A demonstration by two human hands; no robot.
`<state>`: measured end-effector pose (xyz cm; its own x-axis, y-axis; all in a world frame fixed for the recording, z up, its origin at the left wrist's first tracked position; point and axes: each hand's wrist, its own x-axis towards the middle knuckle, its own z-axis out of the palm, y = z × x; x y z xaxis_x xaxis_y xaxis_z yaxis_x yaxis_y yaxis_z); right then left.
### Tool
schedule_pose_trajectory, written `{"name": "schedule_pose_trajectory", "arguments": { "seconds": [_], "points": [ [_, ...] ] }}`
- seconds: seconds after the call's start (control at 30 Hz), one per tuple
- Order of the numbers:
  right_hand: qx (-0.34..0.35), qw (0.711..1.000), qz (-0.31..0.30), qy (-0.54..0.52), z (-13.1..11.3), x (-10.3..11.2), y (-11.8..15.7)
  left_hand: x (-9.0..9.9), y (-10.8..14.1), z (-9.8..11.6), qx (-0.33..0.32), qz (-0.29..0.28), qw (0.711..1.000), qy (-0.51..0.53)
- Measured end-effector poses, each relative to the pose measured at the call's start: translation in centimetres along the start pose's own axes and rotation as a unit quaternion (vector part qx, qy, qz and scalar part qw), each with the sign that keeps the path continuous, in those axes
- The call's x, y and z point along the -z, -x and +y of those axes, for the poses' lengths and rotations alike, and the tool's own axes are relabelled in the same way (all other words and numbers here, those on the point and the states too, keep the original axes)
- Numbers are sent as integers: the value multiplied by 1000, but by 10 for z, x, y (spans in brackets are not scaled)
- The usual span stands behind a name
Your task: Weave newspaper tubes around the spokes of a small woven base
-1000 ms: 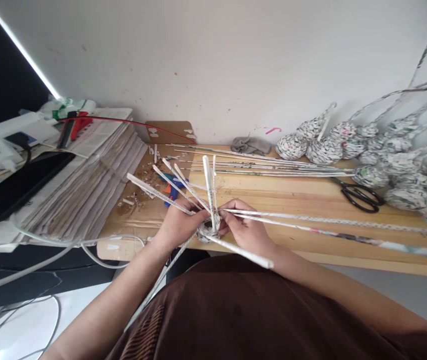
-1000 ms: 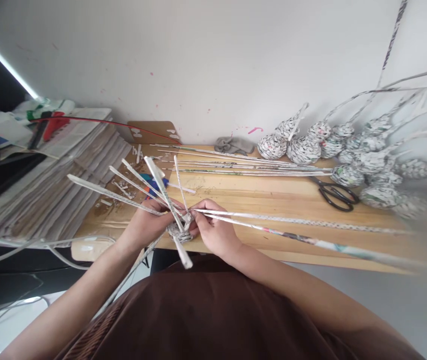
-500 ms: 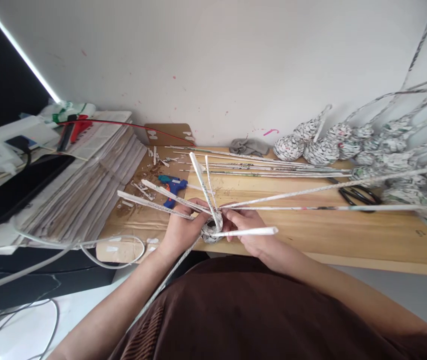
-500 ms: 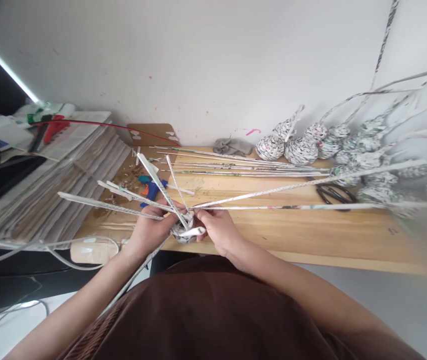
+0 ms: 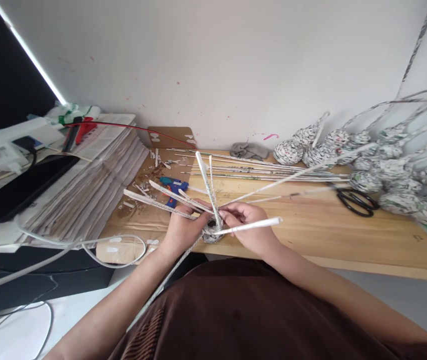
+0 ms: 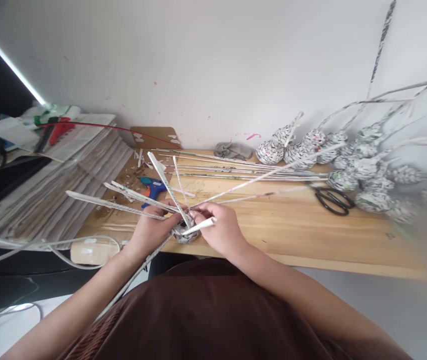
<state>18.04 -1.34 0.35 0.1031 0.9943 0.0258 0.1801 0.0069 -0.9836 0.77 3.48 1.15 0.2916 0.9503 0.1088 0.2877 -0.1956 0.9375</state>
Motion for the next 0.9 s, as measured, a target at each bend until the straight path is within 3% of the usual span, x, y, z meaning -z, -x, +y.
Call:
{"name": "schedule_pose_trajectory", "arguments": {
  "seconds": [0.3, 0.43, 0.67, 0.77, 0.9],
  "points": [
    [8, 997, 18, 73, -2, -3, -12, -3, 1, -1, 13, 3, 1000, 23],
    [29, 999, 20, 16, 2, -8, -11, -3, -1, -2, 12, -10, 999, 49],
    [8, 984, 24, -178, -1, -12, -9, -4, -3, -5, 16, -14, 997, 78],
    [47, 981, 37, -185, -2, -11, -11, -5, -2, -4, 24, -26, 996, 77],
    [50, 989, 56, -131, 6, -6, -13, -7, -1, -3, 23, -24, 996, 78]
  ]
}}
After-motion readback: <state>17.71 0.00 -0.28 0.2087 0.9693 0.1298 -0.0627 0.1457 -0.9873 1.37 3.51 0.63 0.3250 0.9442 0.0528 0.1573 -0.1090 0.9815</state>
